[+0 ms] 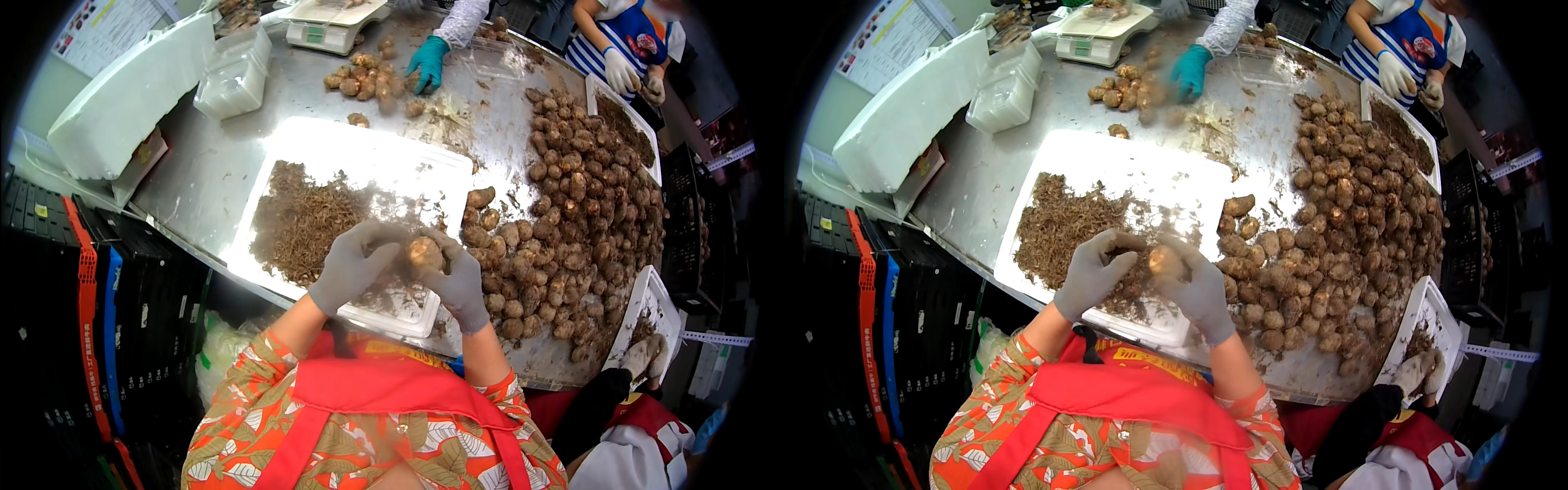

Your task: The person peels ginger roots by hand, removing the outer skin and placing the peeled pieces on a metal tray. The person works continuously, picking up new roots from a pile and discarding the peels into a separate container.

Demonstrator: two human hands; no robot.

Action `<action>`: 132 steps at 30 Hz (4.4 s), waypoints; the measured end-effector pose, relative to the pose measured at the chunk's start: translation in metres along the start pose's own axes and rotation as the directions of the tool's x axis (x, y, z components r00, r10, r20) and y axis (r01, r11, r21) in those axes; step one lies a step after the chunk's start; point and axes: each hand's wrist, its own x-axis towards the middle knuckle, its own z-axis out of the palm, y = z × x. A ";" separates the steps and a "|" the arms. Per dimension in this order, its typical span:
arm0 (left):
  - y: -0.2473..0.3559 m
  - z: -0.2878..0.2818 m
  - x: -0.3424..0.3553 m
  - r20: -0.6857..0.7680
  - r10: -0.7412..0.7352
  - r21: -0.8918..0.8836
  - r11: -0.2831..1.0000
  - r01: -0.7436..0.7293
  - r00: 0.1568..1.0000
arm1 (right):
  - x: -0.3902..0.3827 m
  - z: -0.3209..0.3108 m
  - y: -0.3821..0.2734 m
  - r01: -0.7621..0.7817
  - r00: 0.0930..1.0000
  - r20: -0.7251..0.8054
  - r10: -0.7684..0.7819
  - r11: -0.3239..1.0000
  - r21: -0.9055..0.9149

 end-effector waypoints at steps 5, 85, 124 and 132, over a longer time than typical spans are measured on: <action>-0.001 0.005 0.013 0.133 0.440 0.279 0.844 -0.459 0.888 | -0.003 -0.008 -0.002 -0.129 0.991 0.051 0.123 0.982 0.141; 0.006 0.000 -0.005 -0.002 0.346 0.476 0.826 -0.303 0.938 | -0.001 0.012 -0.004 0.264 0.950 -0.041 -0.310 0.866 -0.425; 0.015 0.001 -0.010 0.164 -0.118 0.191 0.978 0.085 0.979 | 0.008 0.006 0.008 0.448 0.870 -0.107 -0.482 0.862 -0.239; 0.011 0.002 -0.016 0.061 0.036 0.086 0.995 -0.041 0.997 | 0.002 -0.026 0.012 0.135 0.952 -0.263 -0.159 0.985 -0.109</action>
